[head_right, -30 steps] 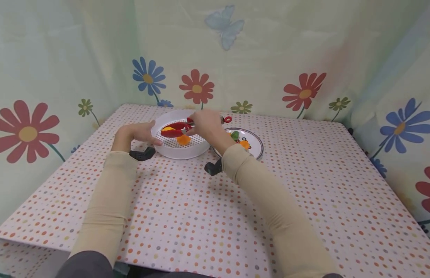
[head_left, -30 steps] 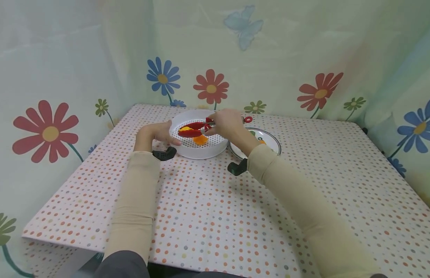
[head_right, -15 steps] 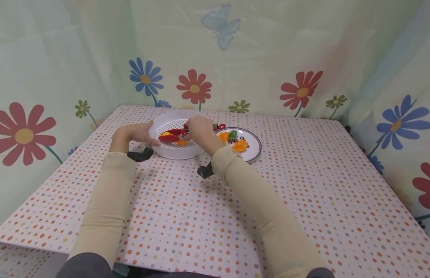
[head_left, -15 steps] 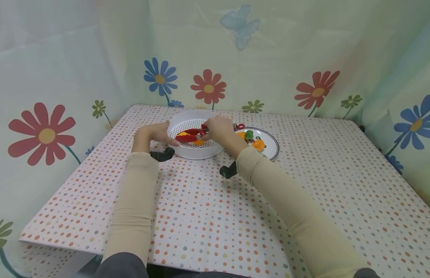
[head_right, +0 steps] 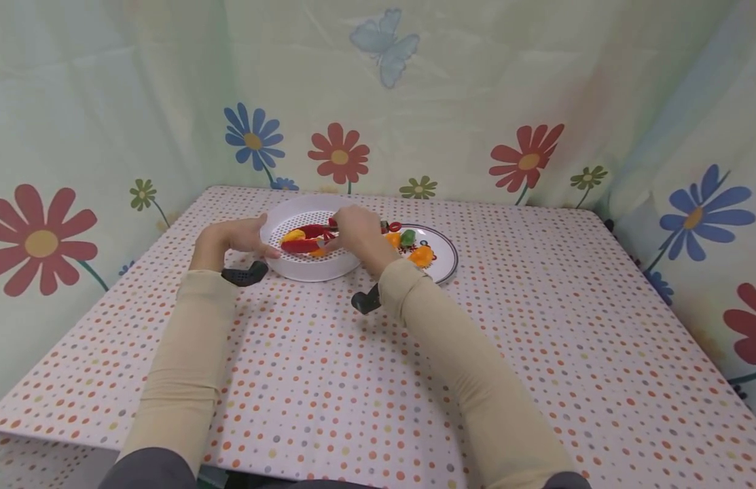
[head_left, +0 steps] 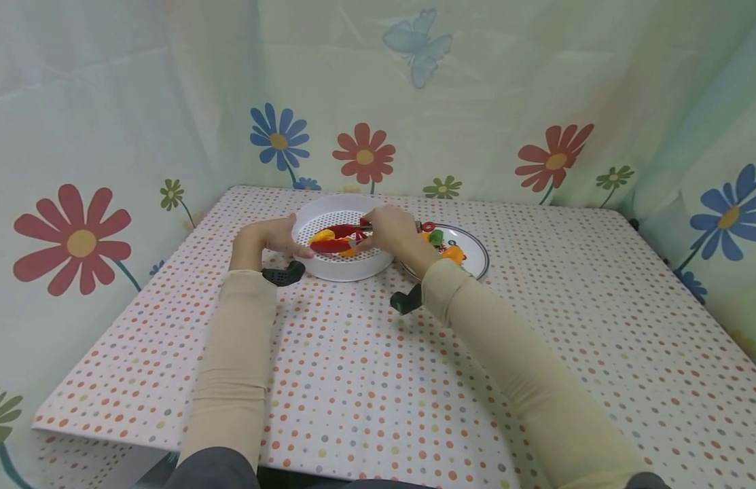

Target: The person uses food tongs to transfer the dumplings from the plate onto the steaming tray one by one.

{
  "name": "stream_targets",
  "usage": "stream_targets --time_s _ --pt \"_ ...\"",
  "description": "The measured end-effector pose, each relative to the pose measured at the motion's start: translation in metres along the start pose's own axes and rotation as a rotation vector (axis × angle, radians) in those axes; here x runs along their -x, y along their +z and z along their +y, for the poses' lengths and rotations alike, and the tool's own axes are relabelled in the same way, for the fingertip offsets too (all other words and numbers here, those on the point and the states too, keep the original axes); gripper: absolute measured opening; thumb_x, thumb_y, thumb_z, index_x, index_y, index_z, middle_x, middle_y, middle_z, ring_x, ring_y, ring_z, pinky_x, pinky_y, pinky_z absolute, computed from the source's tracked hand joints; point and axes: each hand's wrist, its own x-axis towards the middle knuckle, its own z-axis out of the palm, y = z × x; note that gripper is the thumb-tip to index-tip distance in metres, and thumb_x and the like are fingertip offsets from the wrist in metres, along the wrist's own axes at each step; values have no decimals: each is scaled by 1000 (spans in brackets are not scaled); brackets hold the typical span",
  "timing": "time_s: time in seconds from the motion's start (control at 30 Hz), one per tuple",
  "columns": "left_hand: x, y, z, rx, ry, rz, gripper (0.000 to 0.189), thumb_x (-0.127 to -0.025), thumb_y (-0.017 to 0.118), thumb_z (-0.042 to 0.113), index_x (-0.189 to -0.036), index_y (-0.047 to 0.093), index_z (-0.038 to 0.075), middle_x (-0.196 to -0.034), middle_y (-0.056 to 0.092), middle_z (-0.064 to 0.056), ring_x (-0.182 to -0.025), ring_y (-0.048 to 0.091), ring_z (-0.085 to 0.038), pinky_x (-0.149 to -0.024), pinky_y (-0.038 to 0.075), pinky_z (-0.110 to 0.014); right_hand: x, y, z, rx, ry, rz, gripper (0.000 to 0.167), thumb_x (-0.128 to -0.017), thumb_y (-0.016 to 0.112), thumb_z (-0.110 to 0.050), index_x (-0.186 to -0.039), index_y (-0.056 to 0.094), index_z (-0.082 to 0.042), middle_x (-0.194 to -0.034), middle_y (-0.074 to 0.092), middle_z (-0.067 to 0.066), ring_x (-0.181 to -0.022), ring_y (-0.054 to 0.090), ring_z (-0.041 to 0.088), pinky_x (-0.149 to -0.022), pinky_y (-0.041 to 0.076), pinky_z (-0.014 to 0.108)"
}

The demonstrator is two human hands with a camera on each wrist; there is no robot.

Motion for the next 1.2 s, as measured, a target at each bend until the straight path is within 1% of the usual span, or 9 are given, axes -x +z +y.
stream_targets --time_s 0.2,0.37,0.43,0.6,0.73,0.87,0.97,1.07,1.2 --pt "1 1 0 -4 -1 4 117 -75 76 49 -153 0 7 -160 3 -17 -146 5 -38 -115 14 -61 0 -1 7 0 38 -12 74 -70 77 -54 -132 58 -18 -131 60 5 -115 54 26 -96 48 47" --pt "3 2 0 -13 1 4 115 -77 75 47 -153 -1 6 -160 4 -18 -146 5 -39 -114 14 -61 1 -2 11 -2 58 -17 76 -70 78 -54 -134 56 -18 -133 59 5 -116 53 27 -97 47 47" --pt "3 2 0 -12 7 0 114 -77 75 47 -153 -1 5 -160 3 -18 -146 4 -39 -115 14 -61 1 -4 12 -2 66 -16 77 -70 77 -54 -135 54 -19 -134 58 5 -116 54 27 -95 48 47" --pt "4 1 1 -17 13 -7 116 -77 74 48 -152 -2 5 -160 1 -18 -147 2 -38 -116 12 -59 7 -14 18 -10 89 24 79 -70 77 -55 -138 52 -22 -134 58 5 -112 54 27 -89 52 43" --pt "5 0 2 -25 0 -6 115 -78 73 49 -153 -2 6 -160 0 -18 -147 3 -39 -116 11 -59 15 -24 28 -78 105 55 80 -71 77 -53 -139 50 -21 -136 57 5 -114 53 27 -91 51 44" --pt "6 0 1 -17 1 -12 114 -79 72 48 -152 -4 5 -160 -2 -18 -147 1 -38 -117 10 -57 29 -34 47 -109 151 75 84 -72 77 -52 -143 45 -22 -140 53 8 -115 51 29 -86 54 42" --pt "6 0 1 -7 11 -23 114 -80 72 47 -152 -5 4 -160 -3 -18 -147 -1 -38 -117 8 -56 45 -44 67 -102 192 94 87 -72 76 -53 -145 42 -21 -143 49 12 -118 50 32 -81 55 41" --pt "5 -1 0 0 22 -29 115 -79 73 47 -152 -6 4 -160 -4 -17 -147 -2 -38 -118 8 -56 64 -53 90 -89 228 111 88 -73 76 -53 -146 40 -17 -144 47 16 -123 48 37 -87 52 46" --pt "3 -2 -2 14 25 -28 117 -78 74 47 -152 -7 6 -160 -5 -17 -147 -2 -37 -117 7 -57 85 -60 122 -61 269 142 89 -74 76 -51 -145 39 -13 -142 46 20 -123 46 42 -91 47 54"
